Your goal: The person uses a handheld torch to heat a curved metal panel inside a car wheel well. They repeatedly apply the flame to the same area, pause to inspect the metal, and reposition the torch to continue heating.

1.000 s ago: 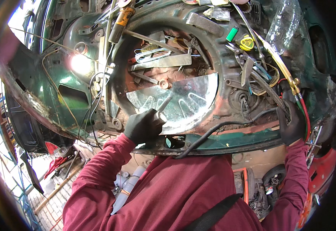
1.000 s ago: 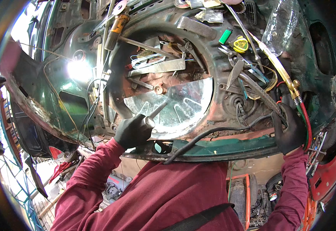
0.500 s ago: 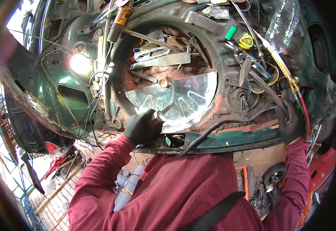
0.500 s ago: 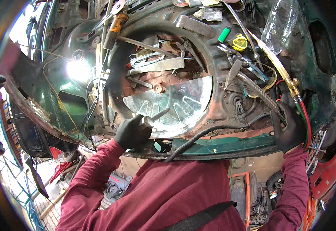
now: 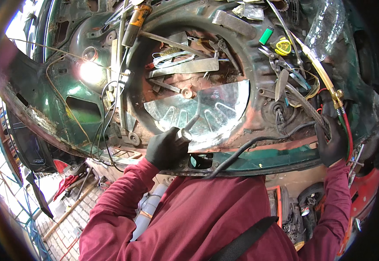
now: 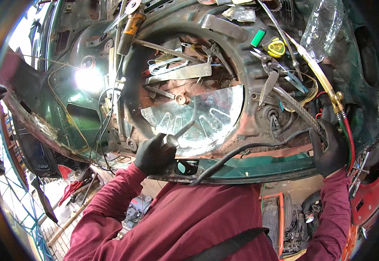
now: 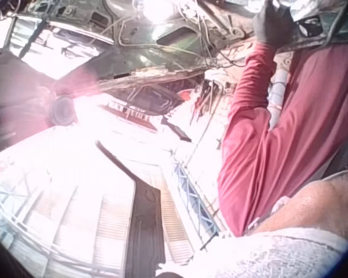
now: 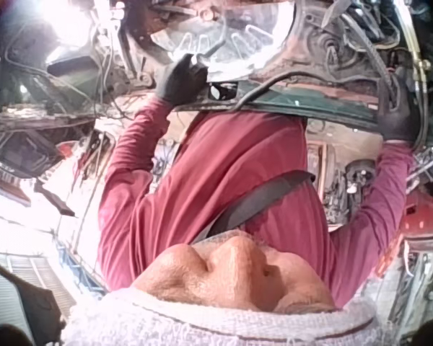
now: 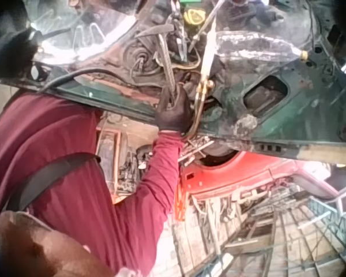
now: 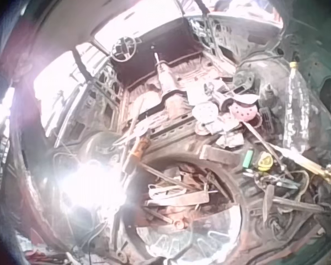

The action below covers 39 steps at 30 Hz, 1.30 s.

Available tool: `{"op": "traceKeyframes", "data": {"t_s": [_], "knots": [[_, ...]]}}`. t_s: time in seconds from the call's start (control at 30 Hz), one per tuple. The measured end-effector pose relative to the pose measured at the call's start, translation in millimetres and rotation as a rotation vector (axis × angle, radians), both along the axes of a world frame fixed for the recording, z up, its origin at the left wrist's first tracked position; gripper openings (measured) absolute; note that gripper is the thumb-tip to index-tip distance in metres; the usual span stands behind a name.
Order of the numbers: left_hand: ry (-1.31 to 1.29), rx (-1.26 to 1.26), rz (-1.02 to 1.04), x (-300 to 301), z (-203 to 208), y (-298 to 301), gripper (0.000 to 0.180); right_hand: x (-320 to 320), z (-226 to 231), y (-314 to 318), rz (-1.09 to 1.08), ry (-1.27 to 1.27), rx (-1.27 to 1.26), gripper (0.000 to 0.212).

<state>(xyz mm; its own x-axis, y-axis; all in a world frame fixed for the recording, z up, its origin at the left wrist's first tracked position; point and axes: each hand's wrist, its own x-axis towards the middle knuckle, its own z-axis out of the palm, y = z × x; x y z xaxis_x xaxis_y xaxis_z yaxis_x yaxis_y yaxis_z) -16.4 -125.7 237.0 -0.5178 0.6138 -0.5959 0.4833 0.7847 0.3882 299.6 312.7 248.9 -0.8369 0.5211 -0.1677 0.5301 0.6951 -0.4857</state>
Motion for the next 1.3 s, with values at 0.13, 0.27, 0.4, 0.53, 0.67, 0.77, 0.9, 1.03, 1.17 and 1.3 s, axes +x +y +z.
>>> {"op": "traceKeyframes", "data": {"t_s": [0.13,0.27,0.4,0.53,0.67,0.77,0.9,1.03,1.17,1.3], "knots": [[0.009,0.001,-0.006,6,2,6,0.045,2,-1,1,0.007,-0.029,-0.008,0.037],[-0.012,0.015,-0.004,6,-2,1,0.045,1,0,-1,-0.017,-0.040,-0.038,0.039],[-0.011,-0.002,-0.020,5,-6,-6,0.042,1,3,-1,-0.042,-0.118,-0.051,0.040],[-0.033,0.029,-0.004,1,-5,-9,0.043,6,-2,1,-0.021,-0.119,-0.046,0.040],[-0.043,0.039,0.046,-3,0,-3,0.042,5,-2,1,-0.034,-0.133,-0.063,0.040],[-0.028,0.043,0.127,-4,6,0,0.038,0,2,-1,-0.018,-0.135,-0.075,0.039],[-0.005,0.081,0.128,-7,-3,-17,0.040,2,1,3,0.004,-0.114,-0.047,0.039],[0.002,0.080,0.112,-3,-4,-18,0.040,0,0,2,0.024,-0.122,-0.020,0.039],[-0.022,0.050,0.100,-2,1,-8,0.043,4,0,2,-0.022,-0.172,-0.052,0.039],[-0.013,0.056,0.051,-1,-4,-5,0.042,4,0,3,-0.010,-0.148,-0.051,0.039]]}}
